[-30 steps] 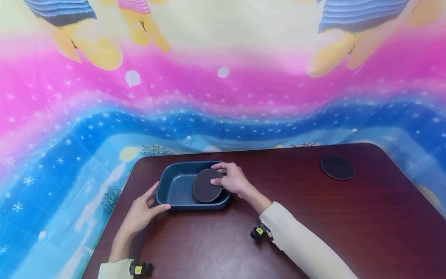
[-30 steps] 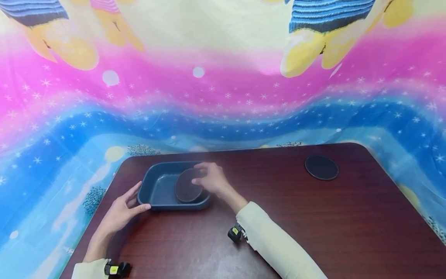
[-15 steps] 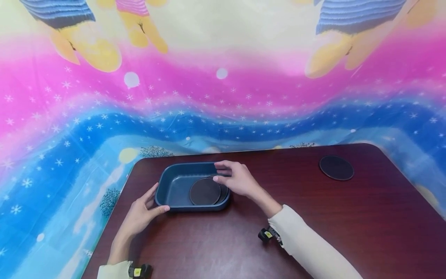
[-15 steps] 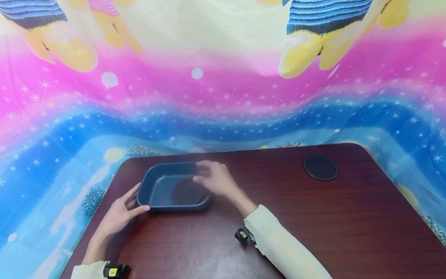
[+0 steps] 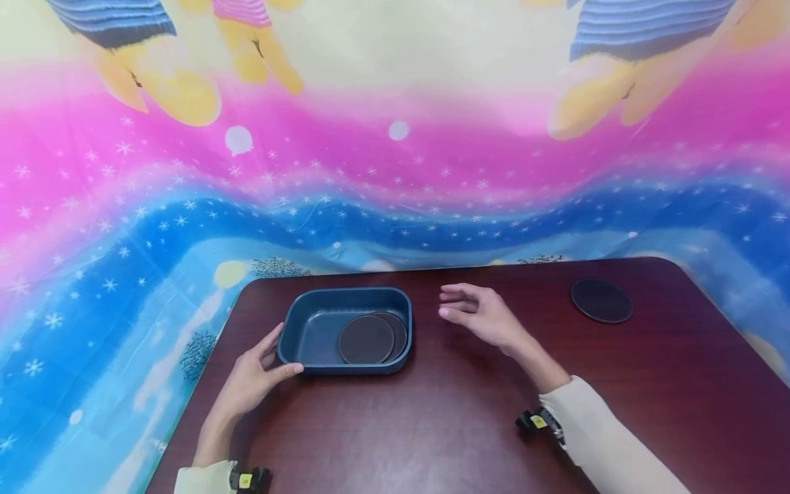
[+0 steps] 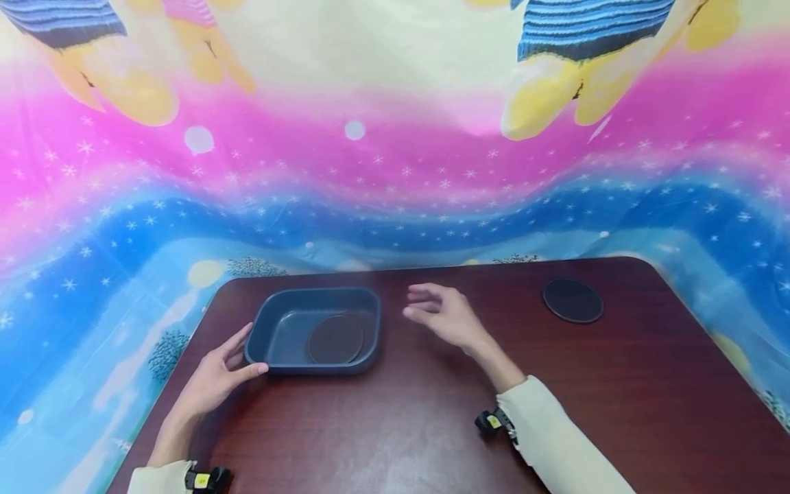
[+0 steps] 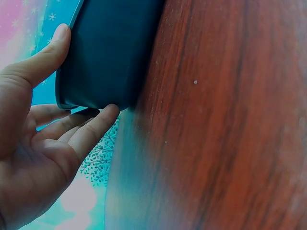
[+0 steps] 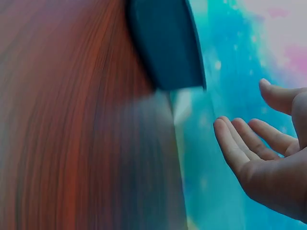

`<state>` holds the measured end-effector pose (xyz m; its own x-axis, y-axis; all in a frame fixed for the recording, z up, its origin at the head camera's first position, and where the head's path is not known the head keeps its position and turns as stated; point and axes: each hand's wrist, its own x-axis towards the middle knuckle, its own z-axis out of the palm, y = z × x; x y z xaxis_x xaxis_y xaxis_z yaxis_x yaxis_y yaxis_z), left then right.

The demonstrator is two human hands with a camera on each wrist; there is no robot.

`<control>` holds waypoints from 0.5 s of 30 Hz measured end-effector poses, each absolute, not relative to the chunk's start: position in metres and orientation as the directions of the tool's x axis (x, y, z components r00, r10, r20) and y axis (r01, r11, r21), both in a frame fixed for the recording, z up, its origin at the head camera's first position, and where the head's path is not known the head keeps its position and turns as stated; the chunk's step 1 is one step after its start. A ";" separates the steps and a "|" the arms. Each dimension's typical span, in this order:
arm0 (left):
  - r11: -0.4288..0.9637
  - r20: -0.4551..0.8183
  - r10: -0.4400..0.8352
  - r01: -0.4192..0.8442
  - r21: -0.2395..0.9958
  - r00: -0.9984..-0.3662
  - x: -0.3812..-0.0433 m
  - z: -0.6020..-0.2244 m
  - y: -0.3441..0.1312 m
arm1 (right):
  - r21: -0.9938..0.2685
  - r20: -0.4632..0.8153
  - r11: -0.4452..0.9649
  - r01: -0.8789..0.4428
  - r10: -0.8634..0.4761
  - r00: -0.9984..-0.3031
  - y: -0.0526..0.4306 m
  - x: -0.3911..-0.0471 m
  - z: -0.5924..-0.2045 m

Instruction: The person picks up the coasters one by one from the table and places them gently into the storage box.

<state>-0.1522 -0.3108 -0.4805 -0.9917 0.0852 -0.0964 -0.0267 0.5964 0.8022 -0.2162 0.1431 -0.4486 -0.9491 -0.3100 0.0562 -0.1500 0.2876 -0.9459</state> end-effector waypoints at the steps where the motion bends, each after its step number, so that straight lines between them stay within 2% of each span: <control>1: 0.593 -0.096 0.083 -0.029 0.804 -0.992 -0.152 -0.481 -0.311 | -0.944 0.053 0.294 -0.146 -0.303 -0.952 0.152 -0.217 -0.451; 8: 0.588 -0.073 0.090 -0.006 0.809 -0.993 -0.152 -0.482 -0.311 | -0.927 0.047 0.348 -0.141 -0.265 -0.963 0.208 -0.222 -0.463; 15: 0.588 -0.053 0.093 0.012 0.809 -0.994 -0.151 -0.483 -0.312 | -0.870 0.031 0.473 -0.144 -0.238 -0.971 0.268 -0.224 -0.473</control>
<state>-0.1506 -0.3118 -0.4828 -0.9943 0.0930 -0.0530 0.0119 0.5877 0.8090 -0.2241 0.2685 -0.4727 -0.9708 -0.2381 0.0311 -0.1437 0.4726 -0.8695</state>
